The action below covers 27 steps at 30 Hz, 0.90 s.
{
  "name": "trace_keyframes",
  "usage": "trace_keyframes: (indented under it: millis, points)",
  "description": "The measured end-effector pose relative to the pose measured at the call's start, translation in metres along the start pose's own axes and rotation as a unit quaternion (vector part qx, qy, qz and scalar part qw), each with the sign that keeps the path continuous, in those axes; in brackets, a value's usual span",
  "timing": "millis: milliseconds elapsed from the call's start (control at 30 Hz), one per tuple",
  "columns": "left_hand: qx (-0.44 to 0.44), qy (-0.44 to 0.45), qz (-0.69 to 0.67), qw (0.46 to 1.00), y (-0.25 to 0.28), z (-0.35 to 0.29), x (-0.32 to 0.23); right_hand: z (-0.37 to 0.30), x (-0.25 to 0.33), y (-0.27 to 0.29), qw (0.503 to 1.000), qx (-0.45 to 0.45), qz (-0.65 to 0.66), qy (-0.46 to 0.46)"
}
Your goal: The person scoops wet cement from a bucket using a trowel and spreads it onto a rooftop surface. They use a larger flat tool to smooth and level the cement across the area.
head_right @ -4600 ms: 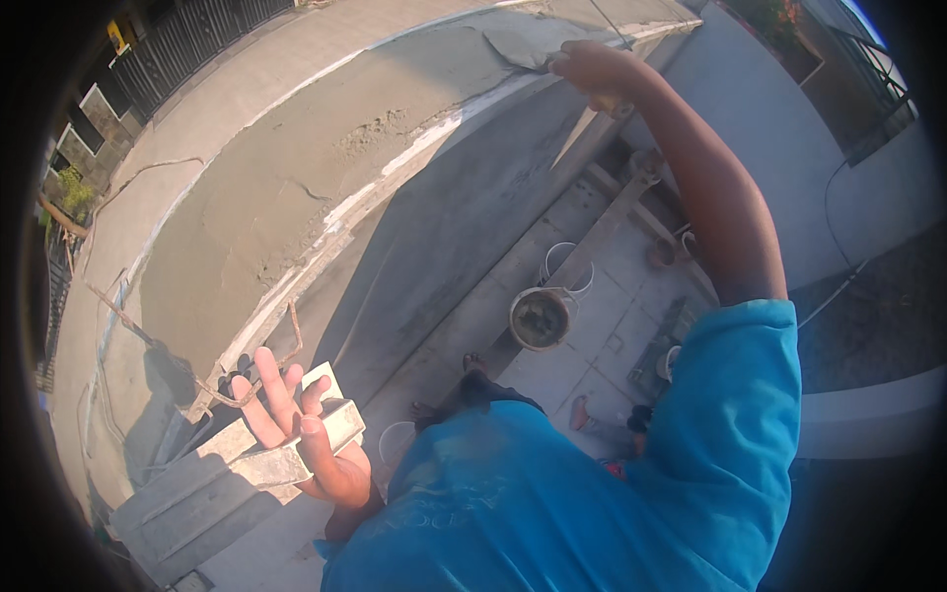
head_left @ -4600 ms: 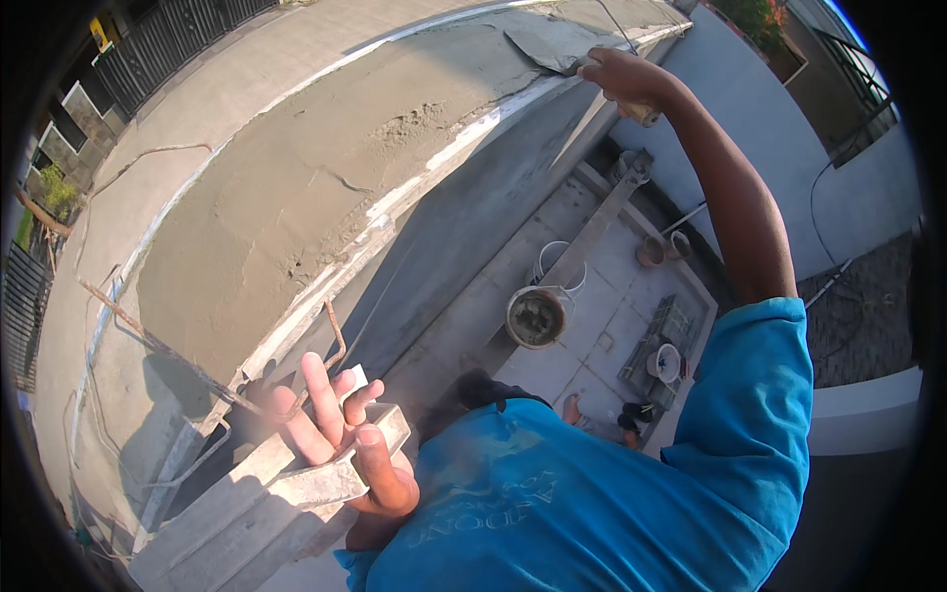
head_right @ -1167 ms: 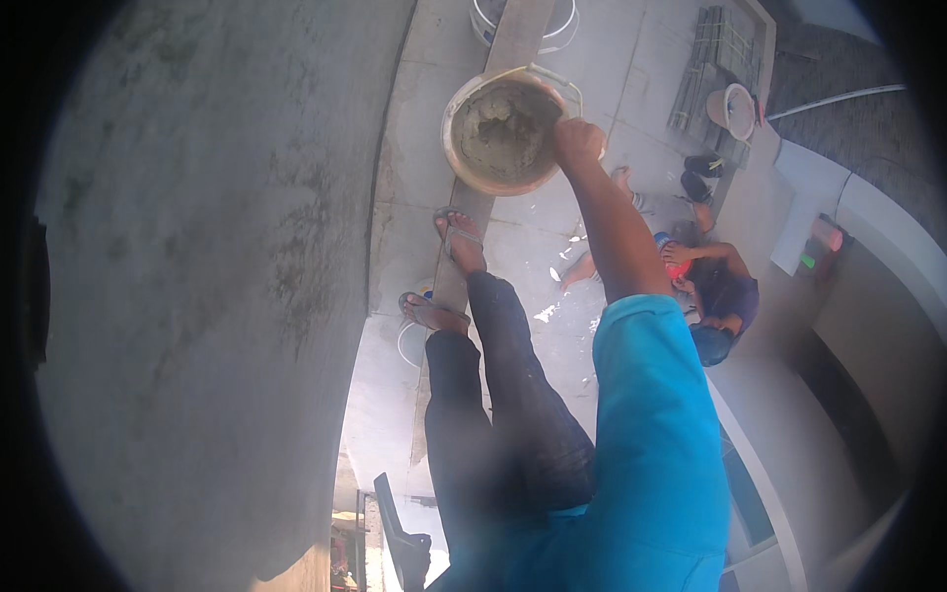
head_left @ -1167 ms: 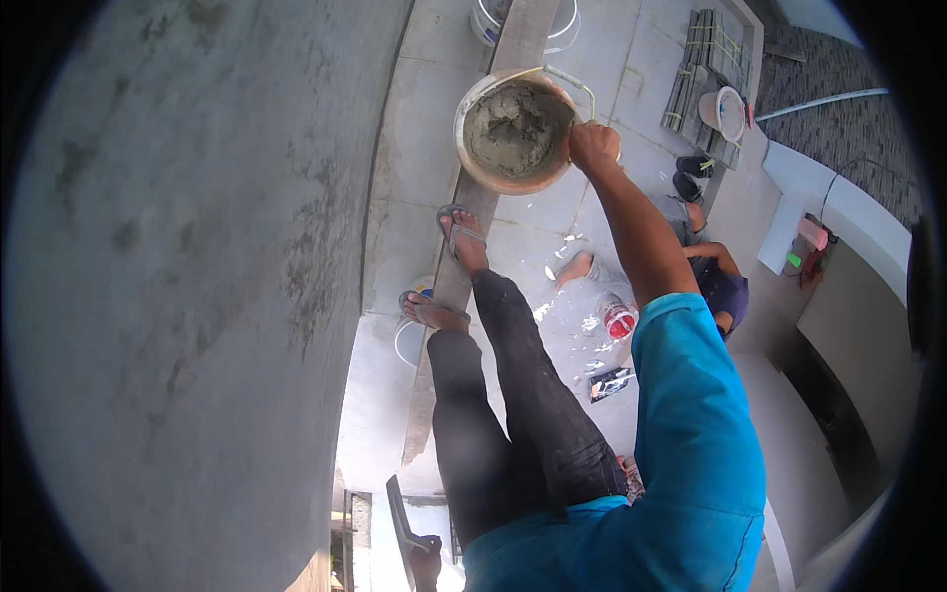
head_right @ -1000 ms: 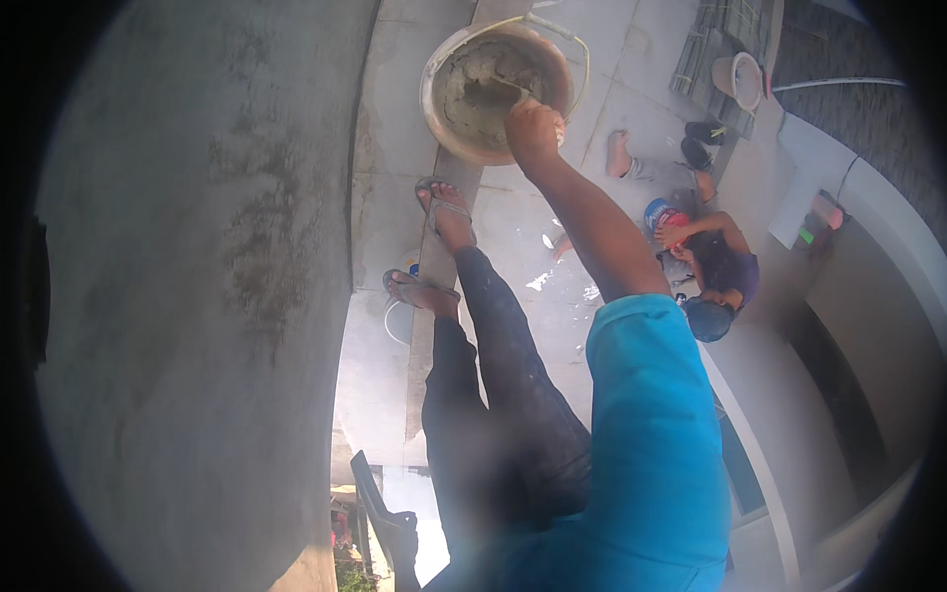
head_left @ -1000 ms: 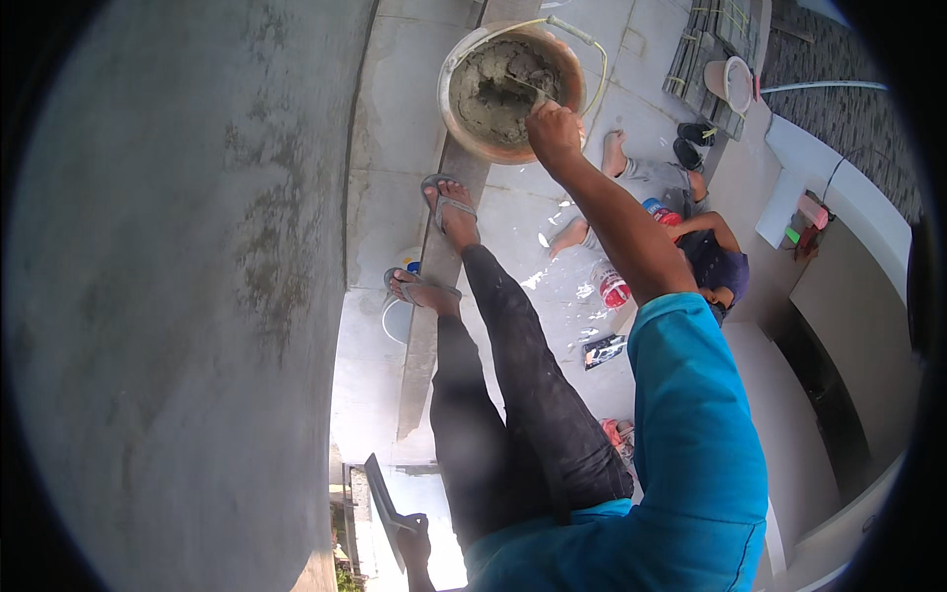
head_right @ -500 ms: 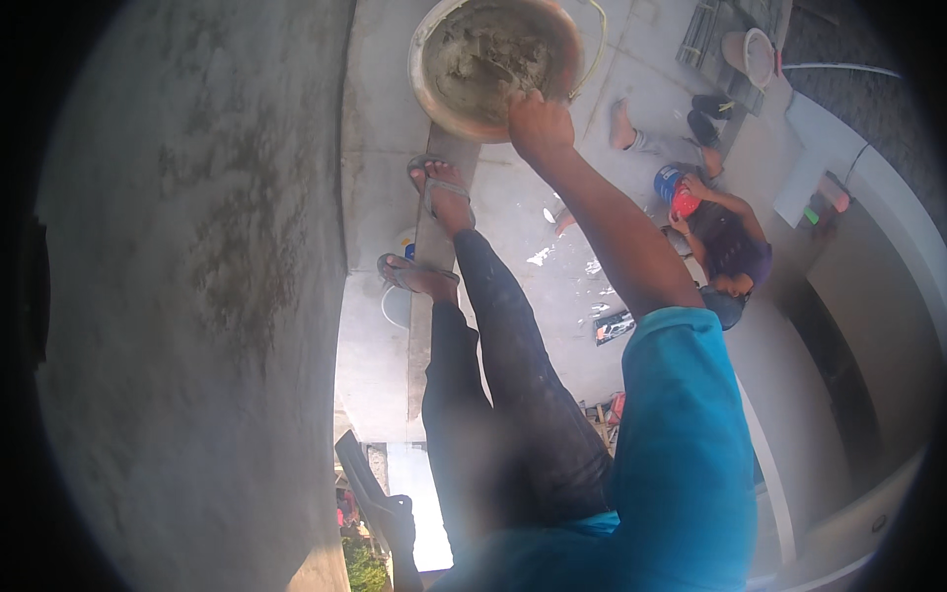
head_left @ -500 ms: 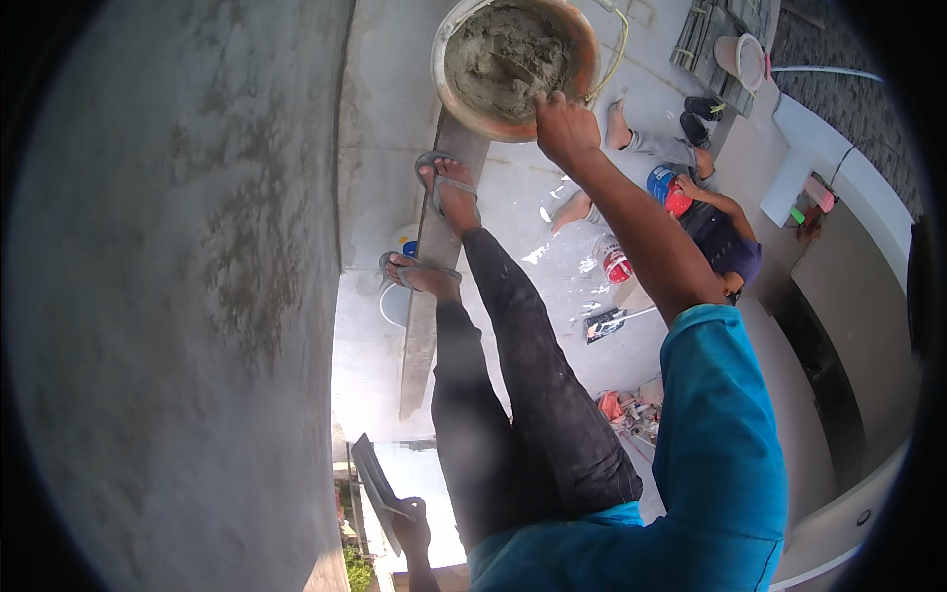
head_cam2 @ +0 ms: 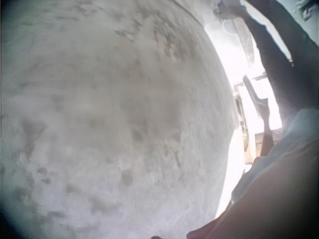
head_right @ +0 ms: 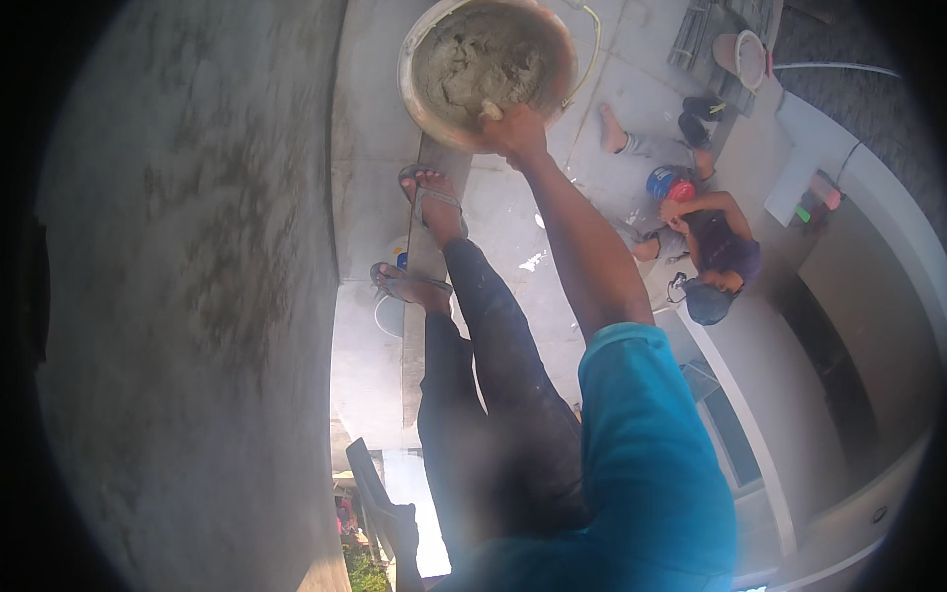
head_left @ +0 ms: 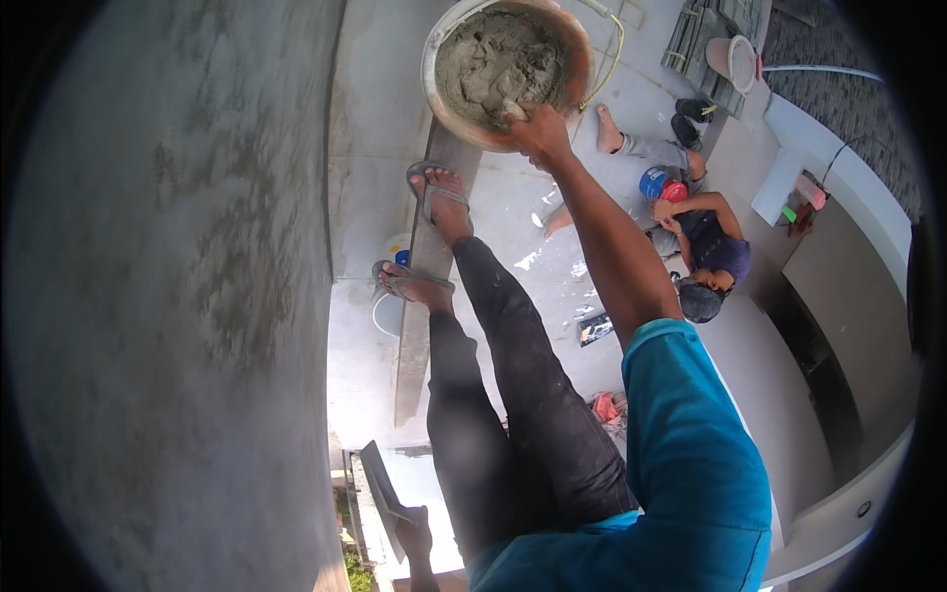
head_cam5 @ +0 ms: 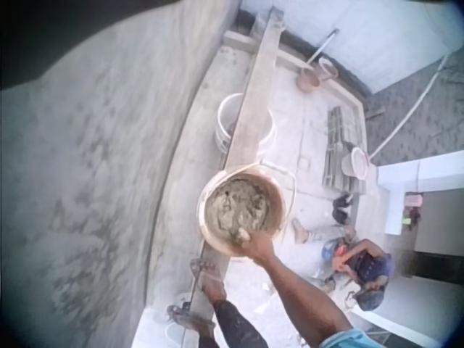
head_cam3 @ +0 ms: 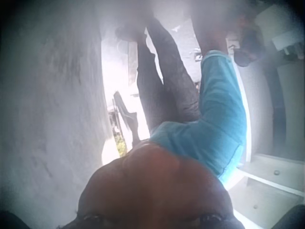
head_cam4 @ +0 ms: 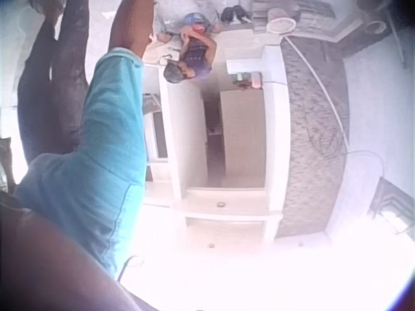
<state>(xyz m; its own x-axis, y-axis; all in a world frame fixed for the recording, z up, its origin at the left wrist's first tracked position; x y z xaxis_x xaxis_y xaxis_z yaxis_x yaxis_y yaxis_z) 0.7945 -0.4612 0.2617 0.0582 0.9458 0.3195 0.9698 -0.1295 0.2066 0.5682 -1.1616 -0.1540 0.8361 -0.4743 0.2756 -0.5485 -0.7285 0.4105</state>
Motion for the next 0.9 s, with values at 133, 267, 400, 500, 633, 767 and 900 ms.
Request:
trace_keyframes:
  millis: [133, 267, 400, 500, 633, 767, 900]
  points:
    - [-0.004, 0.035, 0.078, 0.996, 0.004, -0.011, -0.001, 0.008, 0.003, -0.013, 0.997, 0.008, 0.072, 0.019]
    - [0.016, 0.079, 0.062, 0.995, 0.012, -0.015, 0.011, -0.011, -0.024, -0.011, 0.986, 0.04, 0.161, 0.003]
    - [-0.003, 0.089, 0.071, 0.993, 0.028, -0.003, 0.034, -0.037, -0.035, 0.003, 0.967, 0.032, 0.249, 0.04]
    - [-0.006, 0.063, 0.037, 0.997, 0.018, 0.013, 0.077, -0.064, -0.032, 0.009, 0.951, 0.045, 0.297, 0.07]
    - [0.019, 0.041, -0.093, 0.995, 0.008, 0.014, 0.088, -0.131, -0.014, 0.032, 0.953, 0.05, 0.275, 0.113]
    - [0.086, 0.023, -0.268, 0.959, 0.001, -0.001, 0.089, -0.245, 0.005, 0.079, 0.963, 0.043, 0.23, 0.134]
    - [0.073, -0.018, -0.309, 0.948, -0.011, 0.002, 0.119, -0.404, 0.049, 0.141, 0.961, 0.028, 0.151, 0.228]
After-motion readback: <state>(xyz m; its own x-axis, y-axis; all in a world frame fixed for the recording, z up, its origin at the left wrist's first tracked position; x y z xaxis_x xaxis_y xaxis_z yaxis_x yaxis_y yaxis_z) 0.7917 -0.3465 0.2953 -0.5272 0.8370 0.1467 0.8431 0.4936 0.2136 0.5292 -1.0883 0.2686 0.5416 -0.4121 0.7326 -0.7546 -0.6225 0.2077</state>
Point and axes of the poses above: each hand's wrist, its own z-axis towards the middle knuckle, its own y-axis out of the back of the hand, x = y × z, the point moved 10 cm from there along z, towards the middle knuckle, and after that the axes turned 9 degrees about x, right-handed, at the moved point
